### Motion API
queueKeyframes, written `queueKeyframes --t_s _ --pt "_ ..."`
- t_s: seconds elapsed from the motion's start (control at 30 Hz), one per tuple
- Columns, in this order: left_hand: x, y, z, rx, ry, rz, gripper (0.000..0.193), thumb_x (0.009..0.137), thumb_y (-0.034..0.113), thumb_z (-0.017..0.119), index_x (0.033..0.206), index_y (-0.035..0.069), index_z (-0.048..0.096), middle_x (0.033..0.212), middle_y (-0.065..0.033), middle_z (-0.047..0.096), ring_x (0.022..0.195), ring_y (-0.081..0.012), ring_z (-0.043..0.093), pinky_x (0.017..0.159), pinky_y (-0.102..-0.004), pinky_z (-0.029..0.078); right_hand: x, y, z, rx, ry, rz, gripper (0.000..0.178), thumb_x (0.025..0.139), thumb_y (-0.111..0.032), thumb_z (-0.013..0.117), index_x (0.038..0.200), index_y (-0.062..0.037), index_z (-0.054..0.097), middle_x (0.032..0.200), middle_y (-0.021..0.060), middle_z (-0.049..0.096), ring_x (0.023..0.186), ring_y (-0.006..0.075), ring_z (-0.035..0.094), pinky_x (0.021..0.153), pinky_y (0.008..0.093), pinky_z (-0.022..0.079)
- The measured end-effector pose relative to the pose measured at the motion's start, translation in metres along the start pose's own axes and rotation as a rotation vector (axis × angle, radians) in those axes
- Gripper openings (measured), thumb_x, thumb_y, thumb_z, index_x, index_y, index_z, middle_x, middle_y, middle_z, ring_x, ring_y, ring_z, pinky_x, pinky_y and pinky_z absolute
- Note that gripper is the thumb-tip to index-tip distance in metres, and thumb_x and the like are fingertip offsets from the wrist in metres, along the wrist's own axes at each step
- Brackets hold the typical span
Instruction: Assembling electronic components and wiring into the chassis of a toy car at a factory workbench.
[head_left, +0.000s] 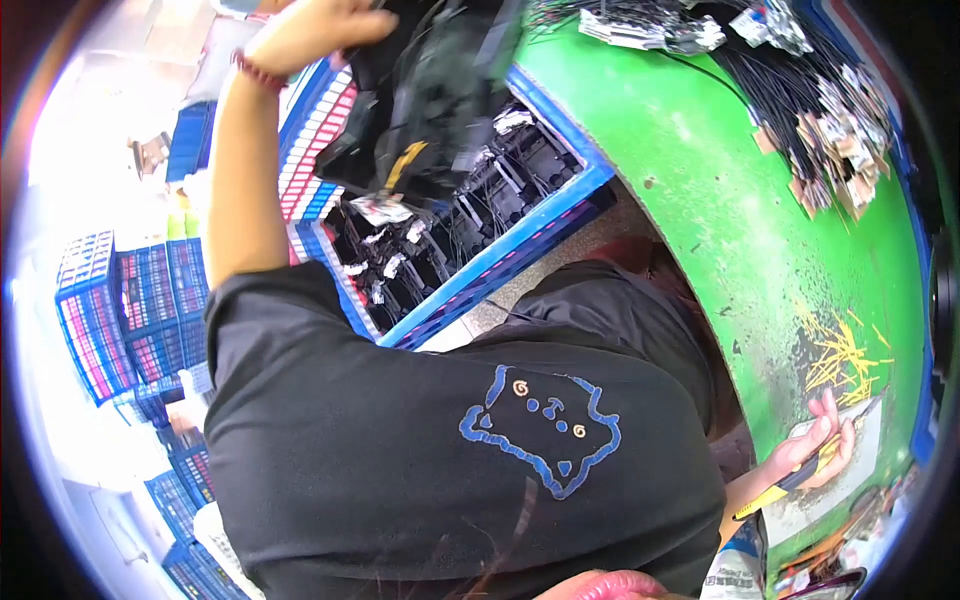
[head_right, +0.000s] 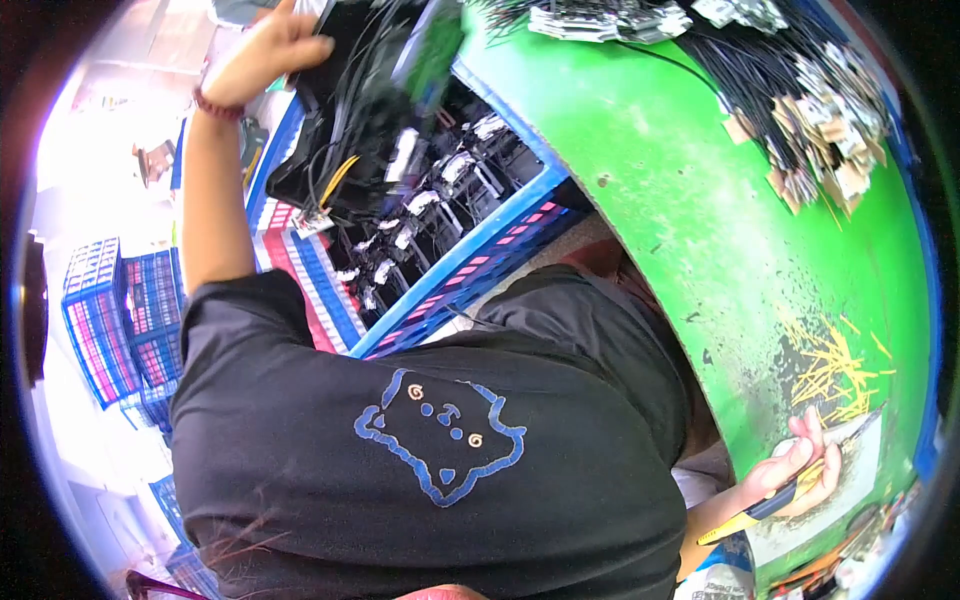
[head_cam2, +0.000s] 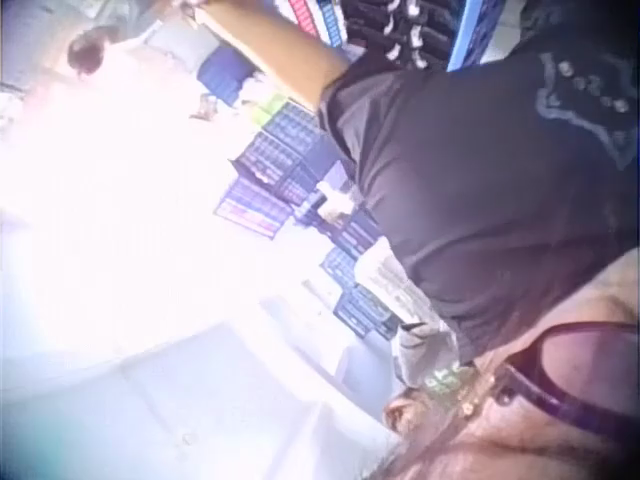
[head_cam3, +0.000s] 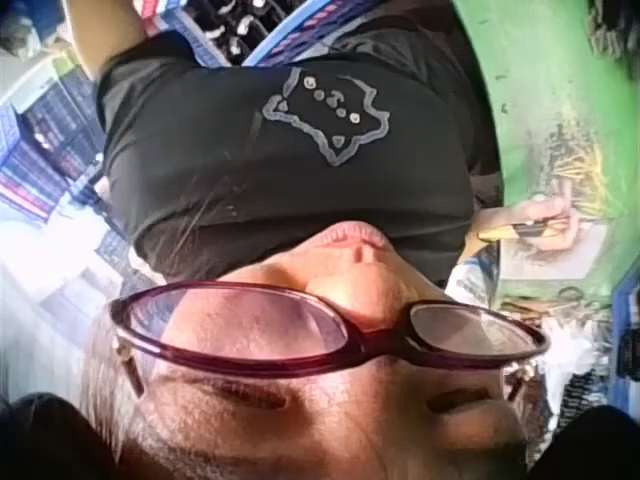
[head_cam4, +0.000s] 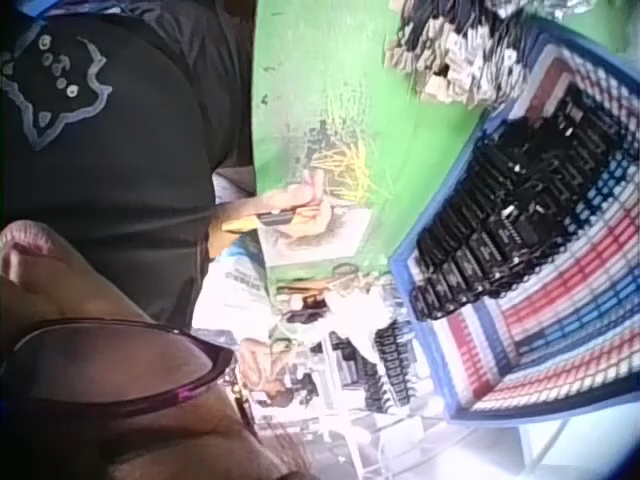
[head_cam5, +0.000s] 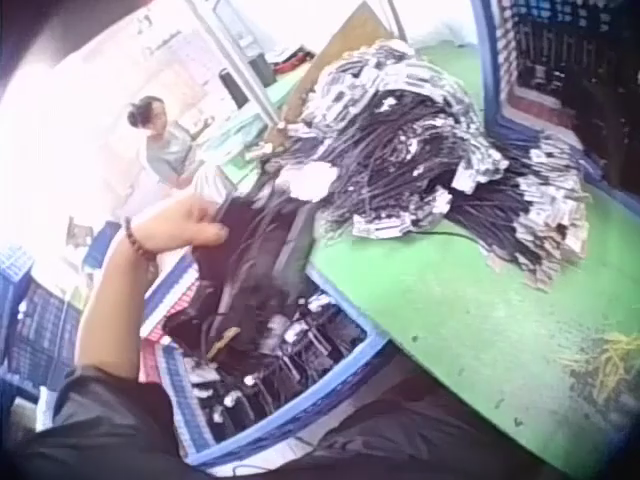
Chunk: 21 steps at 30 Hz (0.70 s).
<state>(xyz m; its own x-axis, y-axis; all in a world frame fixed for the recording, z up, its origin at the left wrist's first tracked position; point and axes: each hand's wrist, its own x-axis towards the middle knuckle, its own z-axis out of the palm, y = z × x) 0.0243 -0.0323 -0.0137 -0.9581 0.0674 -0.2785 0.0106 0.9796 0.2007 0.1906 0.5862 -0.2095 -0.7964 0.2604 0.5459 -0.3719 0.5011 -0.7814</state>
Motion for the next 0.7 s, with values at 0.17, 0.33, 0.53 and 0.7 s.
queueKeyframes --t_s 0.17,0.33,0.53,0.7 --pt "-0.087 -0.185 0.103 0.041 -0.109 -0.546 0.028 0.068 0.024 0.069 0.066 -0.002 0.062 0.061 -0.0124 0.062 0.053 -0.0210 0.062 0.053 -0.0357 0.049 -0.007 -0.028 0.037 -0.024 -0.084 -0.016 0.027 0.098 -0.006 0.053 0.118 0.0096 0.043 0.098 0.0290 0.066 0.076 0.0271 0.064 0.073 0.0341 0.053" --pt "-0.179 -0.246 0.254 -0.031 -0.044 -1.049 0.032 0.073 0.017 0.066 0.092 -0.008 0.068 0.086 -0.0201 0.071 0.065 -0.0274 0.070 0.064 -0.0368 0.058 -0.006 -0.046 0.043 -0.178 -0.195 -0.035 0.028 0.098 -0.004 0.051 0.119 0.0099 0.041 0.098 0.0277 0.066 0.076 0.0260 0.064 0.074 0.0344 0.054" --pt "-0.295 -0.315 0.453 0.059 -0.302 -1.356 0.036 0.075 0.021 0.070 0.095 -0.008 0.067 0.084 -0.0189 0.071 0.068 -0.0283 0.071 0.064 -0.0349 0.058 0.001 -0.056 0.065 -0.212 -0.309 -0.060 0.030 0.097 -0.003 0.051 0.122 0.0118 0.040 0.097 0.0296 0.066 0.077 0.0269 0.065 0.074 0.0355 0.055" --pt "-0.268 -0.268 0.519 -0.423 -0.247 -1.293 0.043 0.080 0.021 0.067 0.117 -0.001 0.060 0.081 -0.0113 0.069 0.048 -0.0199 0.063 0.048 -0.0318 0.053 -0.007 -0.075 0.075 -0.220 -0.330 -0.029 0.027 0.099 -0.007 0.049 0.122 0.0066 0.043 0.104 0.0268 0.065 0.085 0.0260 0.064 0.084 0.0367 0.052"
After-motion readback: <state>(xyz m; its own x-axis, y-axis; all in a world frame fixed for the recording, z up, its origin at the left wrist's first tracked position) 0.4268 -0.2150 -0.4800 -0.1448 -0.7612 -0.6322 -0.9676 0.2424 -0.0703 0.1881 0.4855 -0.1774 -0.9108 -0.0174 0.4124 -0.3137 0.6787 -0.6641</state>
